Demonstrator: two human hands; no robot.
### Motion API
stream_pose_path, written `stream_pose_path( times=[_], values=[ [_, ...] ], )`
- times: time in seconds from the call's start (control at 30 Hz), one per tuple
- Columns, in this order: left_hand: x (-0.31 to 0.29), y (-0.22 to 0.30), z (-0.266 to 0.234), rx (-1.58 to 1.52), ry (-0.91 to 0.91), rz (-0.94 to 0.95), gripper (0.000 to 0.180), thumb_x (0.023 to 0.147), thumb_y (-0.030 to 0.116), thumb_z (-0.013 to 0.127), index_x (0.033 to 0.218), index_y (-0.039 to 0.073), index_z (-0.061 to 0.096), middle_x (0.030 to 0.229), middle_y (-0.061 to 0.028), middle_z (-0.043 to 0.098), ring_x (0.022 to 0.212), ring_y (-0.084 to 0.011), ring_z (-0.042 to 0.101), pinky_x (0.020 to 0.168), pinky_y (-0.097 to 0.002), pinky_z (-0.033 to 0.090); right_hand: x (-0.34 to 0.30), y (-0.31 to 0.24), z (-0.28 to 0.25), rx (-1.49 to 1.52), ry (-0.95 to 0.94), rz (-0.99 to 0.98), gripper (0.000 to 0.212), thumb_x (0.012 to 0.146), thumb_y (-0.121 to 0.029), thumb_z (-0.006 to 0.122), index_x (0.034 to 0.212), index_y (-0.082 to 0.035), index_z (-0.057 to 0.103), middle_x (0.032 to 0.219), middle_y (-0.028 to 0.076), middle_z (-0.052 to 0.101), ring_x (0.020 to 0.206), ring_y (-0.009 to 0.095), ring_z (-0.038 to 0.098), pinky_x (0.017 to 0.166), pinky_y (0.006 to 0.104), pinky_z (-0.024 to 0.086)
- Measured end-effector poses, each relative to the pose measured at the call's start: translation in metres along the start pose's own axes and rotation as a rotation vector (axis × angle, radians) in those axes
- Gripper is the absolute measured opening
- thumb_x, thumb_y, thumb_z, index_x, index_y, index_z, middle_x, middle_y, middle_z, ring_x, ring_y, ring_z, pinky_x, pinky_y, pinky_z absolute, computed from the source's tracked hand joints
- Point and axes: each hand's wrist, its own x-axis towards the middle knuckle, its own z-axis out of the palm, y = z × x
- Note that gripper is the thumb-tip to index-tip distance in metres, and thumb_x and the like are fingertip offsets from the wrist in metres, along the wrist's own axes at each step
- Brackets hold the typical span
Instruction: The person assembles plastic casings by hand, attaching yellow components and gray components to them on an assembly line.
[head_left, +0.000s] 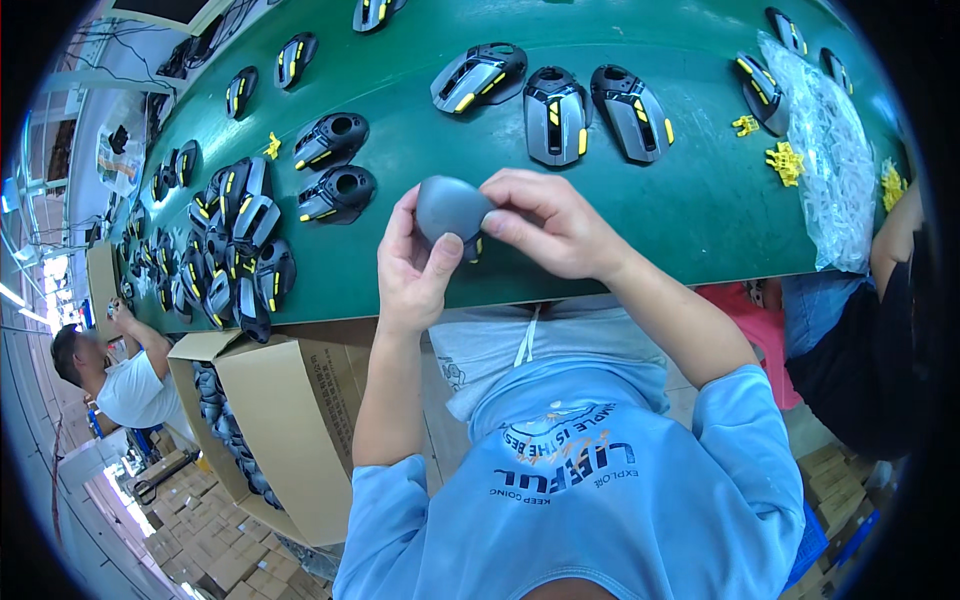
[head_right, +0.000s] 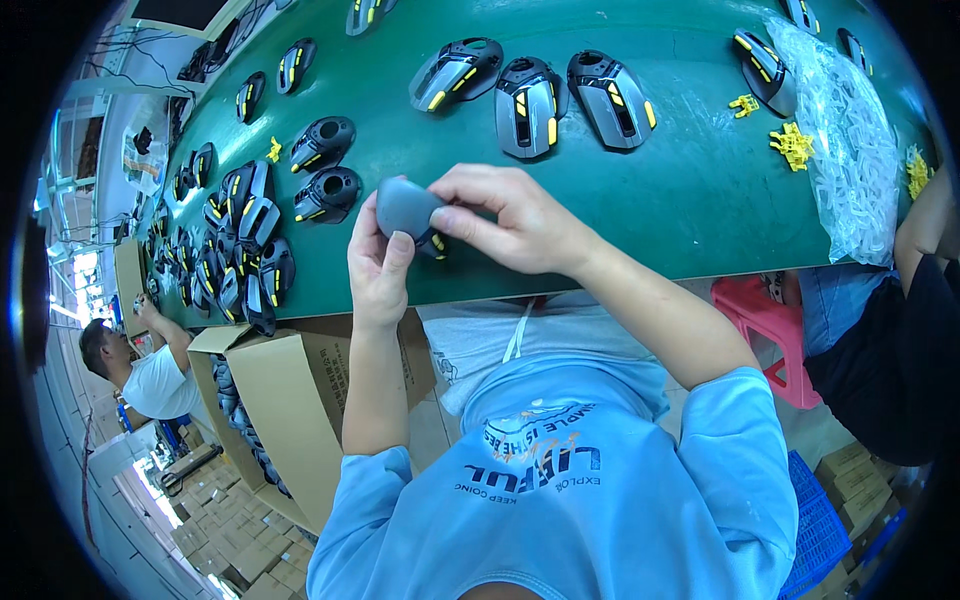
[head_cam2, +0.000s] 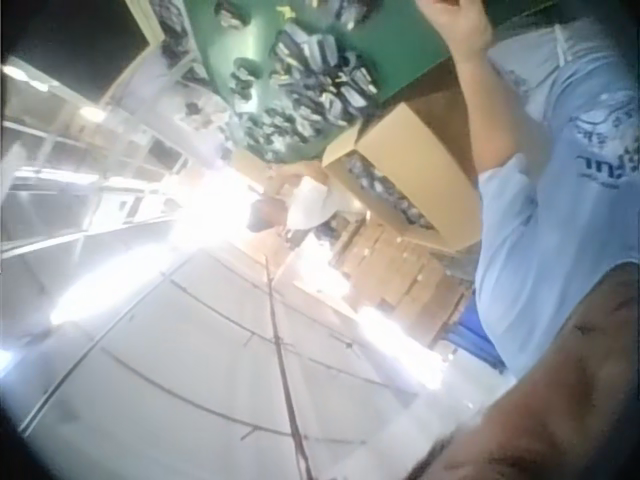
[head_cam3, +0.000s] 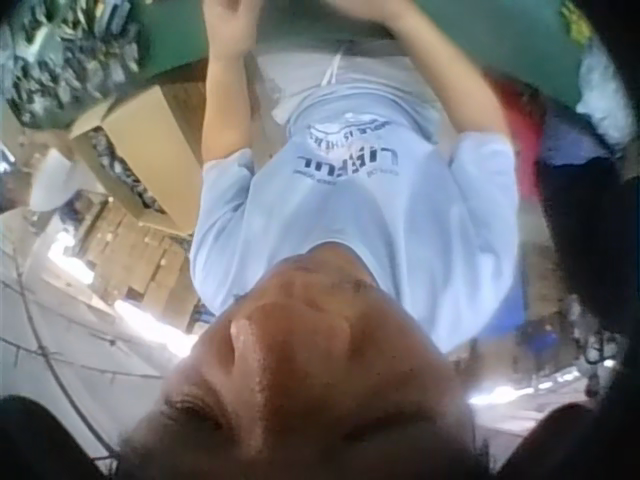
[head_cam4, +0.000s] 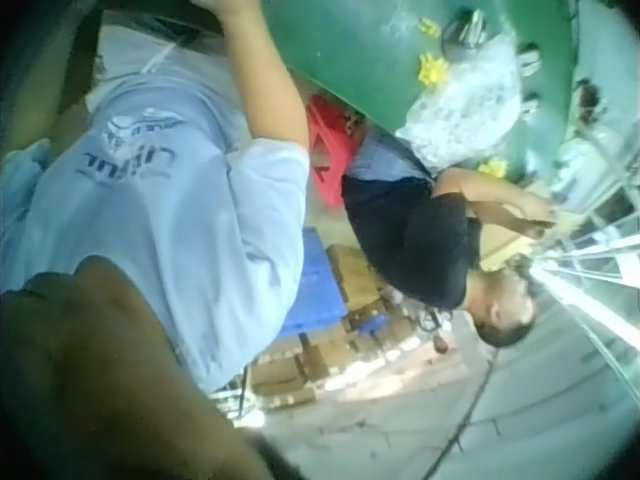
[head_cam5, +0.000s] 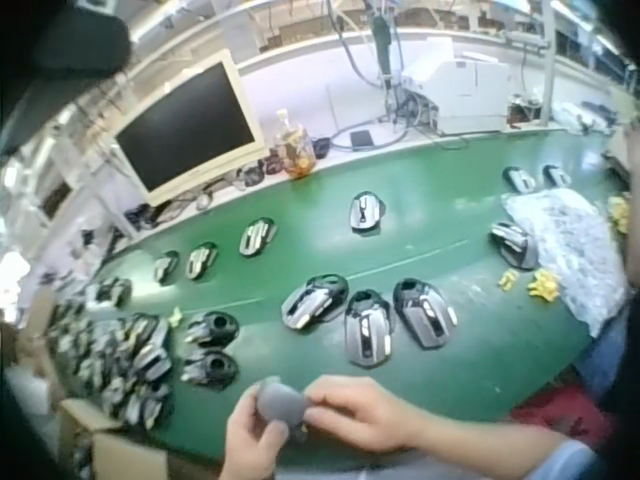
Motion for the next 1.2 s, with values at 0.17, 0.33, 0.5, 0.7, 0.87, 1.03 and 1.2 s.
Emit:
stream_pose_path(
  times=[0.17, 0.33, 0.5, 0.7, 0.87, 1.03, 1.2],
  values=[
    [-0.004, -0.002, 0.006, 0.072, 0.047, 0.036, 0.077, 0.089, 0.026, 0.083, 0.148, -0.002, 0.042, 0.131, -0.0111, 0.056, 0.118, -0.019, 0.056, 0.104, -0.0342, 0.046, -0.002, 0.0, 0.01, -0.009, 0.002, -0.079, 0.018, 0.096, -0.01, 0.067, 0.109, 0.002, 0.069, 0.095, 0.014, 0.069, 0.085, 0.03, 0.066, 0.076, 0.0393, 0.053],
    [-0.008, -0.005, 0.009, 0.025, 0.066, 0.037, 0.069, 0.088, 0.017, 0.083, 0.143, -0.001, 0.046, 0.131, -0.0105, 0.055, 0.118, -0.0187, 0.054, 0.105, -0.0339, 0.044, -0.004, 0.003, 0.013, -0.021, 0.009, -0.056, 0.015, 0.094, -0.006, 0.068, 0.106, 0.002, 0.068, 0.094, 0.014, 0.068, 0.084, 0.03, 0.065, 0.074, 0.0388, 0.053],
    [-0.011, 0.007, 0.018, 0.096, 0.175, -0.025, 0.062, 0.088, 0.015, 0.083, 0.138, -0.002, 0.05, 0.12, -0.0079, 0.061, 0.106, -0.0155, 0.059, 0.095, -0.0304, 0.05, 0.003, 0.006, 0.008, 0.043, -0.006, 0.01, 0.018, 0.097, -0.014, 0.068, 0.106, 0.002, 0.071, 0.095, 0.012, 0.07, 0.084, 0.026, 0.066, 0.075, 0.0372, 0.053],
    [-0.008, 0.027, 0.015, -0.052, 0.14, 0.019, 0.059, 0.088, 0.018, 0.084, 0.135, -0.004, 0.054, 0.12, -0.0098, 0.065, 0.108, -0.0146, 0.063, 0.095, -0.0303, 0.053, -0.007, 0.02, 0.003, 0.819, -0.078, 0.401, 0.033, 0.106, -0.024, 0.062, 0.133, -0.008, 0.061, 0.116, -0.002, 0.065, 0.106, 0.01, 0.059, 0.095, 0.0286, 0.048],
    [0.0, 0.053, 0.009, 0.641, 0.006, 0.127, 0.053, 0.083, 0.016, 0.084, 0.127, -0.005, 0.06, 0.106, -0.013, 0.068, 0.091, -0.0222, 0.067, 0.078, -0.0332, 0.055, -0.006, 0.008, 0.0, 0.603, -0.002, 0.32, 0.045, 0.097, -0.026, 0.073, 0.133, -0.004, 0.058, 0.121, 0.004, 0.063, 0.114, 0.014, 0.06, 0.102, 0.0333, 0.049],
    [0.009, 0.036, -0.001, 0.985, -0.02, 0.267, 0.06, 0.078, 0.026, 0.087, 0.126, 0.0, 0.063, 0.1, -0.0155, 0.064, 0.093, -0.0319, 0.06, 0.081, -0.0433, 0.047, -0.001, 0.0, -0.011, -0.003, -0.121, 0.215, 0.053, 0.085, -0.021, 0.085, 0.123, -0.002, 0.054, 0.115, 0.007, 0.061, 0.111, 0.015, 0.06, 0.099, 0.0327, 0.049],
    [0.002, 0.01, -0.002, 0.857, 0.151, 0.253, 0.067, 0.071, 0.023, 0.091, 0.126, -0.002, 0.062, 0.114, -0.0171, 0.061, 0.1, -0.0318, 0.063, 0.088, -0.0408, 0.052, -0.001, 0.004, 0.0, -0.303, -0.057, 0.136, 0.061, 0.076, -0.036, 0.091, 0.11, 0.0, 0.055, 0.088, 0.013, 0.062, 0.076, 0.026, 0.063, 0.068, 0.037, 0.05]
  ],
)
